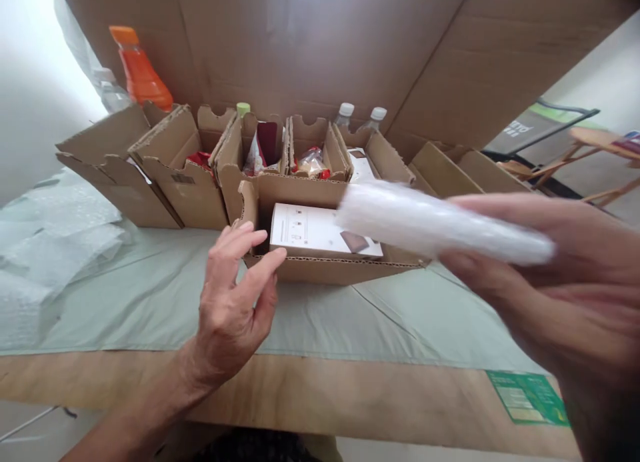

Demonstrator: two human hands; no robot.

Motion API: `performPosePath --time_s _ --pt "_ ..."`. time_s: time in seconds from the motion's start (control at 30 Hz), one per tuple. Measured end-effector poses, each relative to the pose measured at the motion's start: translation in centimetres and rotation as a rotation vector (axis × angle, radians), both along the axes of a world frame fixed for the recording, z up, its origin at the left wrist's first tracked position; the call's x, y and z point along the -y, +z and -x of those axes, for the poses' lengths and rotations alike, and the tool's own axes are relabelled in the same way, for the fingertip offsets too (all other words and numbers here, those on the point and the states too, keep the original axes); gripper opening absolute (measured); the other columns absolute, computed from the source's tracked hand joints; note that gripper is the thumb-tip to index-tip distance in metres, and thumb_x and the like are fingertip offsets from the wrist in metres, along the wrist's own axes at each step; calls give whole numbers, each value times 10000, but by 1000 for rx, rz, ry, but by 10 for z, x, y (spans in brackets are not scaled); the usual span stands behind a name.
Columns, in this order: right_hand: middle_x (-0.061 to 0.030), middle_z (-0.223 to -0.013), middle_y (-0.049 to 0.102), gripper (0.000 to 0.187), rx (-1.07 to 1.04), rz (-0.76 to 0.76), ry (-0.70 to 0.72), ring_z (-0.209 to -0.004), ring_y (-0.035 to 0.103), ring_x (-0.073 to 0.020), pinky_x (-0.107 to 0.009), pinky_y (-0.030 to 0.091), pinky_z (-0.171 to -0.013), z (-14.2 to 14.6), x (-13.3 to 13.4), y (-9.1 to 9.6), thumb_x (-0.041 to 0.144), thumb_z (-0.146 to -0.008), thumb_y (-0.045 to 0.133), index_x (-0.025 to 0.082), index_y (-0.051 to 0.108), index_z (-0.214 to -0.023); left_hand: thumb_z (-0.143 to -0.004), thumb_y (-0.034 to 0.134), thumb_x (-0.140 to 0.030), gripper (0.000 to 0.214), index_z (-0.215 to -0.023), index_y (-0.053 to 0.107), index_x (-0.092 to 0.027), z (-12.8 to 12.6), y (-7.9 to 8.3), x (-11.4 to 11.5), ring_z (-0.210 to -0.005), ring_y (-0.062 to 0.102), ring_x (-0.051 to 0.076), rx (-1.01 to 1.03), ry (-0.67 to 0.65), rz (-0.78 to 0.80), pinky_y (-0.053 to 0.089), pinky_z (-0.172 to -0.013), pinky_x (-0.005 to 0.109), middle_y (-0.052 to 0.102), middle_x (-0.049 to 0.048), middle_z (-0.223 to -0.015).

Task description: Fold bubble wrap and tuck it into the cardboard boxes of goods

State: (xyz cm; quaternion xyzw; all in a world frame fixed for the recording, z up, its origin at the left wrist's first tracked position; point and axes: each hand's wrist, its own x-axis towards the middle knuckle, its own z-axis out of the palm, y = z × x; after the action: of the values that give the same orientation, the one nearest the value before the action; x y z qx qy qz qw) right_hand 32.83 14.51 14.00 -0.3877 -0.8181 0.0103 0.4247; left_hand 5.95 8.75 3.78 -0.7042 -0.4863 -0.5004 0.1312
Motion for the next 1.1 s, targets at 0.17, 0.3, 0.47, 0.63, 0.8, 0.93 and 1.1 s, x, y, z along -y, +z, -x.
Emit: performPosePath --time_s 0.17,0.3,0.47,0.63,0.8,0.93,1.1 --pt "-35 -1141 751 194 377 -194 255 -962 703 -184 -325 554 -830 73 -59 23 252 -965 687 200 749 -1141 -888 637 42 480 -1271 671 -245 7 -6 -11 -1592 328 365 67 -59 13 444 -1231 576 271 91 -1729" --pt "-31 -1088 723 230 704 -253 420 -968 657 -188 -361 508 -872 123 -90 21 96 -975 555 195 762 -969 -889 635 30 505 -1305 667 -255 7 -11 -13 -1594 326 371 79 -75 22 447 -1231 578 228 87 -1762" --pt "1 -980 708 270 920 -108 589 -929 586 -160 -303 468 -807 163 -90 31 17 -916 583 197 755 -812 -893 637 7 505 -1321 675 -258 5 -13 -15 -1594 325 374 126 -69 27 416 -1254 573 221 80 -1769" --pt "15 -1115 716 336 686 -24 647 -973 601 -139 -286 482 -839 159 -87 31 35 -953 518 239 780 -907 -902 628 3 496 -1321 680 -258 3 -16 -15 -1617 260 392 178 -88 54 395 -1269 566 155 66 -1787" --pt "-26 -1121 694 319 635 3 733 -1014 630 -145 -295 480 -850 145 -109 -1 -5 -914 502 181 759 -954 -926 618 -24 517 -1376 648 -277 1 -22 -17 -1613 268 397 192 -75 85 411 -1257 576 115 69 -1795" --pt "-29 -1138 679 332 732 103 727 -1003 634 -150 -297 465 -853 150 -122 -10 -31 -869 526 181 735 -1017 -914 625 -10 552 -1392 632 -284 1 -24 -21 -1590 335 383 175 -67 68 457 -1228 543 154 86 -1788" --pt "-39 -1196 685 409 682 164 659 -1037 626 -174 -309 475 -880 147 -122 -5 44 -874 589 207 656 -1243 -889 639 15 576 -1401 615 -248 0 -22 -23 -1575 361 386 141 -34 49 482 -1210 508 179 122 -1779"
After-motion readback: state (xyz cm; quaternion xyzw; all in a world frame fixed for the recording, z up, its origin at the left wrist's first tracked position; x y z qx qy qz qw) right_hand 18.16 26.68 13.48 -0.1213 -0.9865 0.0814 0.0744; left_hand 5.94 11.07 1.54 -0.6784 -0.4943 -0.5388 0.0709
